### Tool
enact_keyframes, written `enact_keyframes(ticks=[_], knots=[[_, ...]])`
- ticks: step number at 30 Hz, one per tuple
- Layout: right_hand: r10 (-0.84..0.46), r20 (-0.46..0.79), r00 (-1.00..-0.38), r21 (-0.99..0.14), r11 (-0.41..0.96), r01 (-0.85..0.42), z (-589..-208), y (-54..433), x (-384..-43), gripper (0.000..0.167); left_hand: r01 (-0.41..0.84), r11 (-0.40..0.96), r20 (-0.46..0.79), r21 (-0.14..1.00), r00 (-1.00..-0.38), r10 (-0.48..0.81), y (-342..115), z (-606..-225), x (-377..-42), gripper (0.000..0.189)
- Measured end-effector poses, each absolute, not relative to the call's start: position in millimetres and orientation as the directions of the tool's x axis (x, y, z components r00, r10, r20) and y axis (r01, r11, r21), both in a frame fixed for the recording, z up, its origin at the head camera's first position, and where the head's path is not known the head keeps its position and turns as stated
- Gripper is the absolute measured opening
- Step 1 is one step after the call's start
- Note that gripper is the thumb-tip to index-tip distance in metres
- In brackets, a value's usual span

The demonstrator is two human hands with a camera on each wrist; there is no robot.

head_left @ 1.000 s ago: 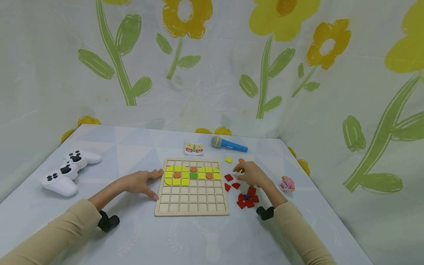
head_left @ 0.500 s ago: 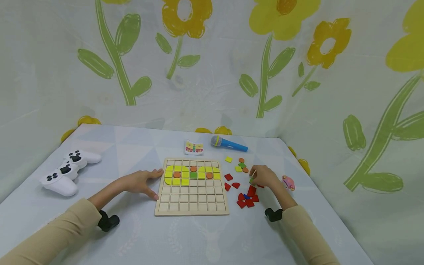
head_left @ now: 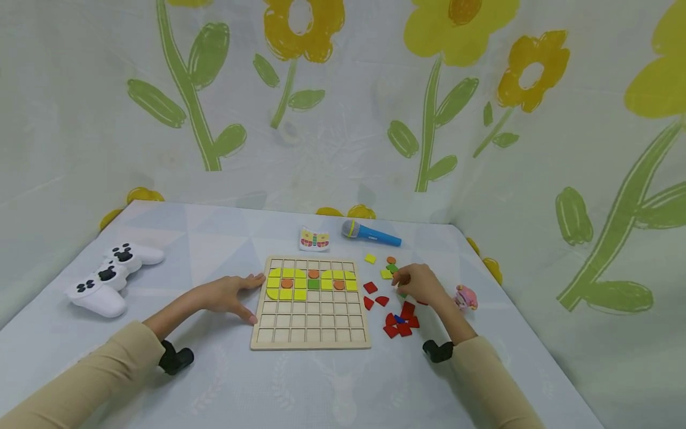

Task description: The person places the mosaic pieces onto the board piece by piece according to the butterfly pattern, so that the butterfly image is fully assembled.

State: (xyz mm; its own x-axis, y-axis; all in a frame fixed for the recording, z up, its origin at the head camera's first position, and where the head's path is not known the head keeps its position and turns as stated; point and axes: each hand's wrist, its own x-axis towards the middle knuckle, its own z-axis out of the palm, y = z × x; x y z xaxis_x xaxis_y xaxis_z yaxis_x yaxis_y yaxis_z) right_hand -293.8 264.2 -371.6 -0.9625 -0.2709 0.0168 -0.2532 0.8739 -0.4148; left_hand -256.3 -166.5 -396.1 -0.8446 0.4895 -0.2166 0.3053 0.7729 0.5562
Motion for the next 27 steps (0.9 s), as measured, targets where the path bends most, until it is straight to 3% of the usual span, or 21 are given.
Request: enact_keyframes(ticks=[13,27], knots=[[-0.512,0.078,-0.855,-0.562,0.686,-0.462,-360,193,-287,0.014,0.298,0.779,-0.226,0.552,-0.846,0.484,-165,-394,-255,0.106],[-0.753,0.037,-0.656,-0.553,0.532,-0.641,-365,120,-292,0.017,0.315,0.767,-0.211,0.558,-0.841,0.499,-166,-393,-254,0.106]])
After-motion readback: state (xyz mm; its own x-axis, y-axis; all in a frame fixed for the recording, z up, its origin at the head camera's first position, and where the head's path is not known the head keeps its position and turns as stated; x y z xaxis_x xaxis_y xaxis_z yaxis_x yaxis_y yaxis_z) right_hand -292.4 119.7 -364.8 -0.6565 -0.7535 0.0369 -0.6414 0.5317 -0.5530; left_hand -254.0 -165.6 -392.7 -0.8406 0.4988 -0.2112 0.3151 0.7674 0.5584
